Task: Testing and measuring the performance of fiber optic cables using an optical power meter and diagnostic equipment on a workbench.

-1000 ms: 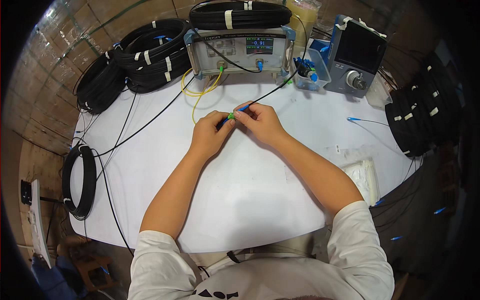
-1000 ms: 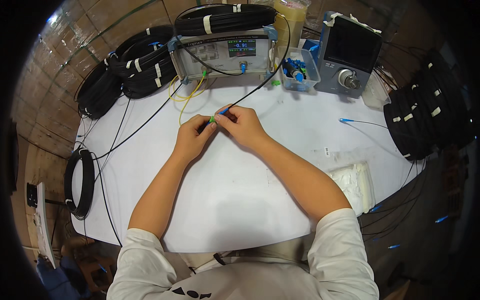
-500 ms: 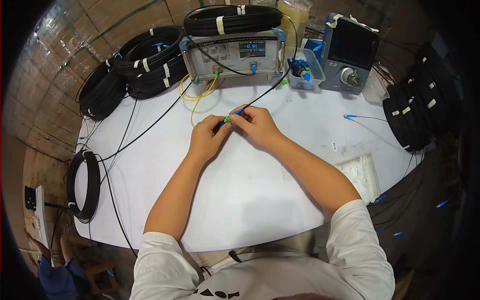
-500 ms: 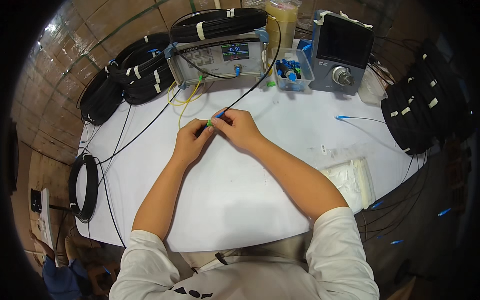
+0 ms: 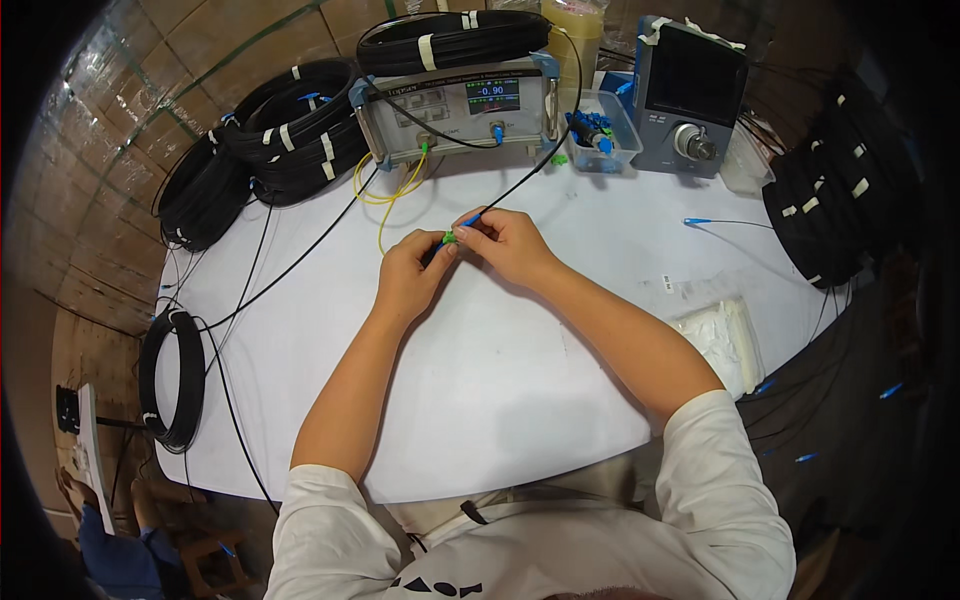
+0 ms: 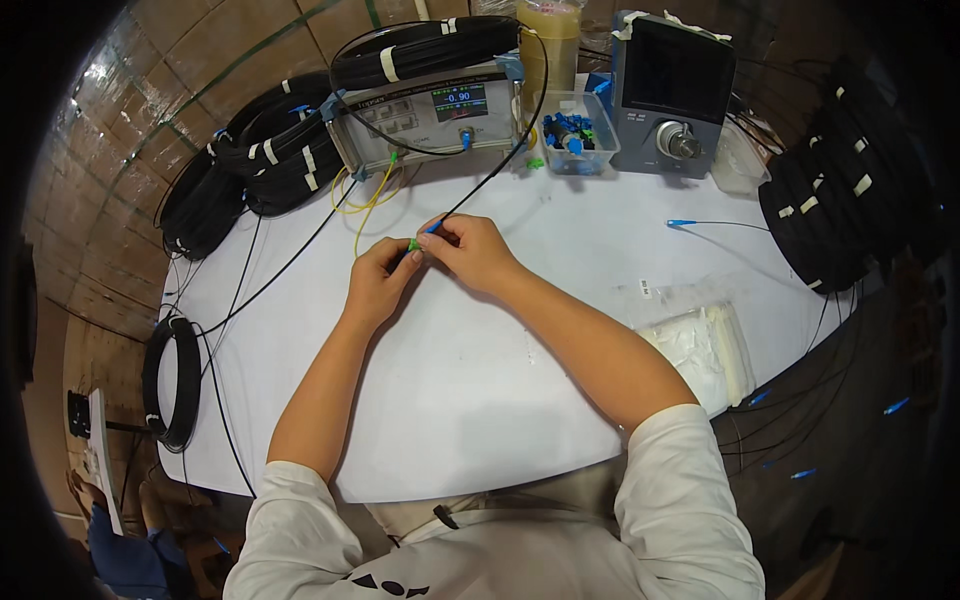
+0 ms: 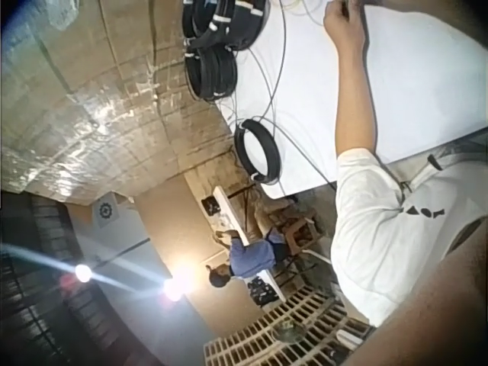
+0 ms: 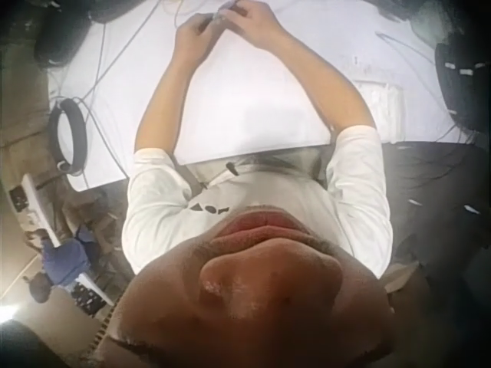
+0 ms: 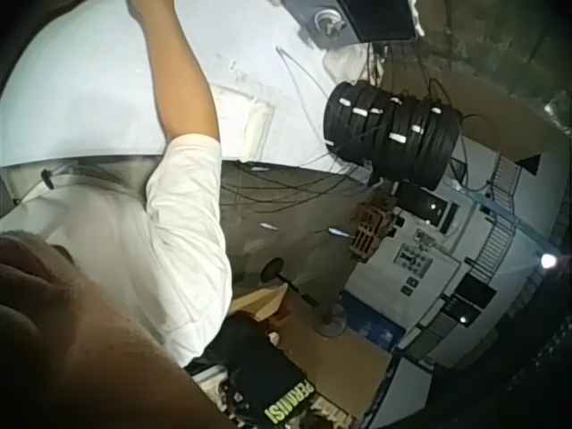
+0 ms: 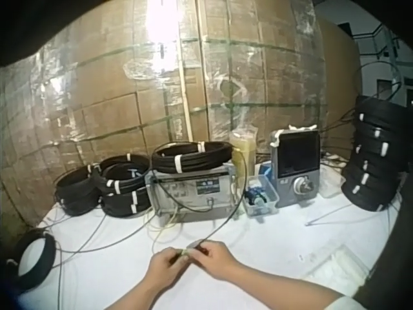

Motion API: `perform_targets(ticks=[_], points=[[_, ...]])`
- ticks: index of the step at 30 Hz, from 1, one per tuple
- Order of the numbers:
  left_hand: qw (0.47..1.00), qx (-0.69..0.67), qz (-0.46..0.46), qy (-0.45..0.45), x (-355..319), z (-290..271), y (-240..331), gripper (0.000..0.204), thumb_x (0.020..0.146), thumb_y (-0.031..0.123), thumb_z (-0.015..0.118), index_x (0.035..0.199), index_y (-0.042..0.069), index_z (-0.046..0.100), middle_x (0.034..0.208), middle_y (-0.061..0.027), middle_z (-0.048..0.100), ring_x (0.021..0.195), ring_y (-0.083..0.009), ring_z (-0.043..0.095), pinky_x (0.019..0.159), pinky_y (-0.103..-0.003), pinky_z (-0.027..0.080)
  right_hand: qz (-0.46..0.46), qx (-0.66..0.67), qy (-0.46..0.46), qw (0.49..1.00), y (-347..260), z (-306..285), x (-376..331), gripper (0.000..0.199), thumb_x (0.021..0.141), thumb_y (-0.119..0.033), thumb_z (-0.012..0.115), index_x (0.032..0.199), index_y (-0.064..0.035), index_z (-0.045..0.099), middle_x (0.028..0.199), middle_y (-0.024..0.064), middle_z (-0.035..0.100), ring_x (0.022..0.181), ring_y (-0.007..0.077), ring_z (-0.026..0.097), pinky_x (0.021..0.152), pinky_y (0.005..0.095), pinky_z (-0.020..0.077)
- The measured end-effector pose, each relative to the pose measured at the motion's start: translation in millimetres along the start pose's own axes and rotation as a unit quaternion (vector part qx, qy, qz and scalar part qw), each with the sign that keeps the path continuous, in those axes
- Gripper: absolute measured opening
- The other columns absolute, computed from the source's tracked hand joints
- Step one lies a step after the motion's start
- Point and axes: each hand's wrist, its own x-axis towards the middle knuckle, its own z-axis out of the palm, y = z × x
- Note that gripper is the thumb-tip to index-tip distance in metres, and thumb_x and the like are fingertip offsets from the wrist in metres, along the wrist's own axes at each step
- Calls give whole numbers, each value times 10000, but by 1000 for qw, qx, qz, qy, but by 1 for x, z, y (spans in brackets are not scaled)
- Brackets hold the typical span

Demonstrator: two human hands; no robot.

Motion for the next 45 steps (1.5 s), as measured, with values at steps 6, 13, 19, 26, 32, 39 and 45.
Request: perform_targets(ticks=[6,13,19,26,32,39,45], points=[[999,-27,15,10,2,2,-1,234,896,183,699,1054,12,689,886,-121,680,746,-223,622,694,-321,490,9,15,-3,1000,-2,-1,2,211,944,-189,660,1008,7,700,814,36,696,717,74,605,632,246,490],[1000,-26,9,1,2,2,-2,239,894,199,699,1040,10,696,862,-119,681,718,-211,613,671,-320,485,-8,-8,-2,1000,2,-2,2,221,938,-208,667,998,1,708,780,34,690,702,74,600,629,244,483],[1000,-11,1,1,2,1,-1,235,889,203,703,1022,10,701,838,-115,685,682,-206,605,641,-322,477,-6,-18,-4,1000,1,-1,2,224,933,-215,673,992,-2,710,776,32,689,697,79,601,633,252,487],[999,27,-4,-22,2,-2,8,239,912,183,701,1072,5,684,821,-50,670,717,-114,557,665,-266,461,15,8,-5,1000,-2,-1,1,195,938,-186,669,1003,-6,706,794,16,687,705,62,590,630,235,480],[1000,5,-7,-16,2,-1,5,241,915,189,698,1066,1,685,824,-56,675,720,-119,568,671,-268,466,29,11,-18,999,-6,-2,1,190,948,-171,659,1034,-7,698,849,16,690,773,64,605,693,229,490],[1000,7,1,-8,3,-1,6,279,885,239,708,1046,11,698,882,-138,704,715,-234,643,670,-333,499,13,13,-7,1000,-4,-2,1,199,939,-190,671,1000,-4,707,820,21,690,739,62,596,661,236,487],[1000,17,-14,-22,2,-2,7,243,918,179,693,1075,-6,679,849,-65,682,748,-120,580,688,-268,474,39,-23,-26,999,-10,-4,0,203,952,-182,659,1054,-11,695,892,15,695,817,67,618,742,228,497]])
